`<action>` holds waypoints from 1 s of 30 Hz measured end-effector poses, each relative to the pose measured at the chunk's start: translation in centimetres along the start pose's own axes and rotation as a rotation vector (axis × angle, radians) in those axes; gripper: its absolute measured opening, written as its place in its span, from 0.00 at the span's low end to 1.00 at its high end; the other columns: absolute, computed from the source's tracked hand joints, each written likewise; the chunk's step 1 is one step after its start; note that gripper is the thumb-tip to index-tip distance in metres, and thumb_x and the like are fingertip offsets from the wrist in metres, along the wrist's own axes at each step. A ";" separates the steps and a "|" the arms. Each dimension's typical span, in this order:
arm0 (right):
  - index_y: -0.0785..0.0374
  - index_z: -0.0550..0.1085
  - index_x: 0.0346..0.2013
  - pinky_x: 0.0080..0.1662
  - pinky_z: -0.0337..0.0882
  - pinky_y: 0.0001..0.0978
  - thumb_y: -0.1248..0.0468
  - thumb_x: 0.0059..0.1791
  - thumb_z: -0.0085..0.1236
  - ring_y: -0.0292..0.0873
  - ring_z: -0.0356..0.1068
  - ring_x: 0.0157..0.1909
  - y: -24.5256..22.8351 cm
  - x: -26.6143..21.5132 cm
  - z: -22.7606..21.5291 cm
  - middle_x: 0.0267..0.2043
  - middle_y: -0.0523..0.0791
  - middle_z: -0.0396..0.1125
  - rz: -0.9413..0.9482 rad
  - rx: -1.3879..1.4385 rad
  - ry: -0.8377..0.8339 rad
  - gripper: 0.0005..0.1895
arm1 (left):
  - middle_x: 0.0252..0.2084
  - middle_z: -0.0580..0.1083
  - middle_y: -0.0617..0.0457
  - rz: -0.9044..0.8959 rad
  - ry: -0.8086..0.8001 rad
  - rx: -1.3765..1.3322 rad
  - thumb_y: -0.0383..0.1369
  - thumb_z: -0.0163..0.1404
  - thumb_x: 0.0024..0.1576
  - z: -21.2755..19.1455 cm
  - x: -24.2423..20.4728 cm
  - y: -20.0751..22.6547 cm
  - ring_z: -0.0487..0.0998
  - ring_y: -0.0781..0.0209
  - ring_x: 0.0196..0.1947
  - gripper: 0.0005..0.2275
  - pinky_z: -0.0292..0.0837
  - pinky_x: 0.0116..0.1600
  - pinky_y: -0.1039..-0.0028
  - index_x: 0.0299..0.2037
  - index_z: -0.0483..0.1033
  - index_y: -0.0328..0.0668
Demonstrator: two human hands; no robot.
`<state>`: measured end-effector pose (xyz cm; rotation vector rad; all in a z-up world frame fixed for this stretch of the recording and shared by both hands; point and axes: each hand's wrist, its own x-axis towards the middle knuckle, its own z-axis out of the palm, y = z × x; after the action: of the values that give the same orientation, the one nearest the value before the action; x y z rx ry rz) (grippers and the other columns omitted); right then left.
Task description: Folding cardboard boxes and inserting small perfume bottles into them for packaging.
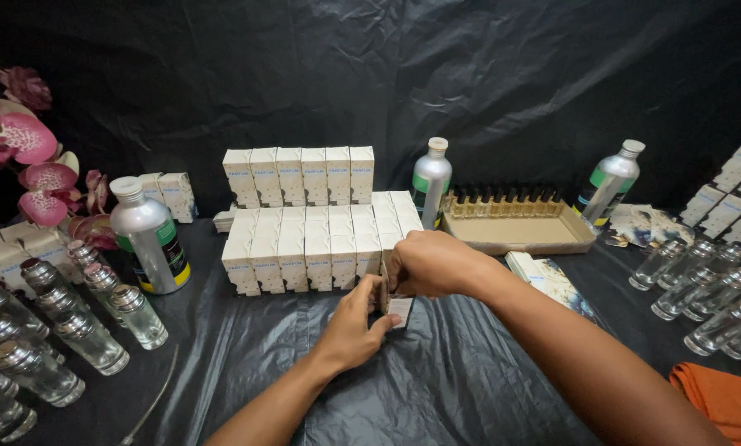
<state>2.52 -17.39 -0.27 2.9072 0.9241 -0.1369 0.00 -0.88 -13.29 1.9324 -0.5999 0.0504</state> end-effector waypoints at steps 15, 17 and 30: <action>0.62 0.73 0.49 0.51 0.80 0.34 0.59 0.48 0.61 0.47 0.71 0.58 2.3 -5.8 6.8 0.58 0.50 0.68 -0.248 0.613 0.703 0.17 | 0.56 0.72 0.44 0.193 0.207 -0.046 0.32 0.60 0.53 0.4 -0.1 -0.1 0.77 0.50 0.53 0.30 0.75 0.58 0.64 0.62 0.55 0.51; 0.60 0.73 0.52 0.52 0.80 0.34 0.60 0.49 0.61 0.46 0.71 0.59 2.1 -5.6 7.7 0.58 0.49 0.68 -0.251 0.652 0.683 0.18 | 0.54 0.72 0.45 0.241 0.226 -0.021 0.32 0.59 0.53 0.6 -0.1 -0.7 0.78 0.50 0.50 0.27 0.76 0.54 0.64 0.61 0.57 0.51; 0.61 0.76 0.43 0.52 0.78 0.32 0.64 0.49 0.60 0.42 0.74 0.52 1.9 -3.9 9.1 0.52 0.47 0.71 -0.167 0.979 0.711 0.09 | 0.52 0.71 0.50 0.443 0.234 0.029 0.28 0.54 0.57 0.2 -0.1 -0.1 0.73 0.60 0.40 0.13 0.71 0.50 0.71 0.52 0.73 0.48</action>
<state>-0.02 -22.18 -8.79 3.8501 1.5411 0.6741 -0.08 -1.01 -13.51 1.7554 -0.8589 0.5602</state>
